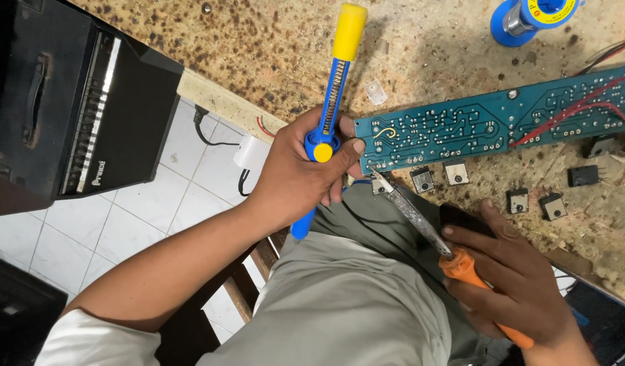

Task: Using a soldering iron and a desoldering pump to remove electronic components from a printed circuit board.

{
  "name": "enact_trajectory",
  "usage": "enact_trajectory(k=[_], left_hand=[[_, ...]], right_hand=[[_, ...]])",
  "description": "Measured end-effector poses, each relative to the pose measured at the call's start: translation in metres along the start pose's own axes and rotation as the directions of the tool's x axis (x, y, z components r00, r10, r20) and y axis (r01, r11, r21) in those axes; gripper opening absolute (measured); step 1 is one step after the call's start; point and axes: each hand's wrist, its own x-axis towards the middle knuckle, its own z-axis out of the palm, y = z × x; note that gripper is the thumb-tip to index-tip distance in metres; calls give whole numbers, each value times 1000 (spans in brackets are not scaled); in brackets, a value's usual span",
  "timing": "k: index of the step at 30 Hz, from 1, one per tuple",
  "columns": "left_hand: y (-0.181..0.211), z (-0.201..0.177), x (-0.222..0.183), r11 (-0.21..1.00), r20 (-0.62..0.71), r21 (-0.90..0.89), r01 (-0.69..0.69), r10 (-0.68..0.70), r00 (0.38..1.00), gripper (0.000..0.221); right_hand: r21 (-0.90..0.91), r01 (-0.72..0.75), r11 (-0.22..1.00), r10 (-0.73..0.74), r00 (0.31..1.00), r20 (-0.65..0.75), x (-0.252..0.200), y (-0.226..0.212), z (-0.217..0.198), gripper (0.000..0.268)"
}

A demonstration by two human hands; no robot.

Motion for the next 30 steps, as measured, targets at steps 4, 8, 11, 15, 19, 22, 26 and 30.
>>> enact_trajectory(k=[4,8,11,15,19,22,26,30], left_hand=[[2,1,0,1000,0,-16,16,-16,1000,14],[3,0,-1,1000,-1,-9,24,-24,1000,15],[3,1,-1,999,-4,-11,35,-35,999,16],[2,1,0,999,-13,-19,33,-33,999,15],[4,1,-1,1000,4,-12,21,-21,1000,15],[5,1,0,999,-3,2,39,-39,999,16],[4,1,-1,1000,2,0,30,-30,1000,15],[5,0,-1,1000,6,-10,28,-28,1000,15]], right_hand=[[-48,2,999,-1,1000,22,-6,2,2,5],[-48,4,999,-3,1000,26,-1,1,0,6],[-32,-16,999,17,1000,26,-5,1,-1,11],[75,-124,989,123,992,21,5,-7,-7,22],[74,-80,994,80,997,3,2,-3,-8,25],[95,-134,986,123,986,110,-2,-2,-11,37],[0,-45,999,45,996,82,-6,3,-7,12],[28,-10,1000,9,998,61,-9,8,-5,27]])
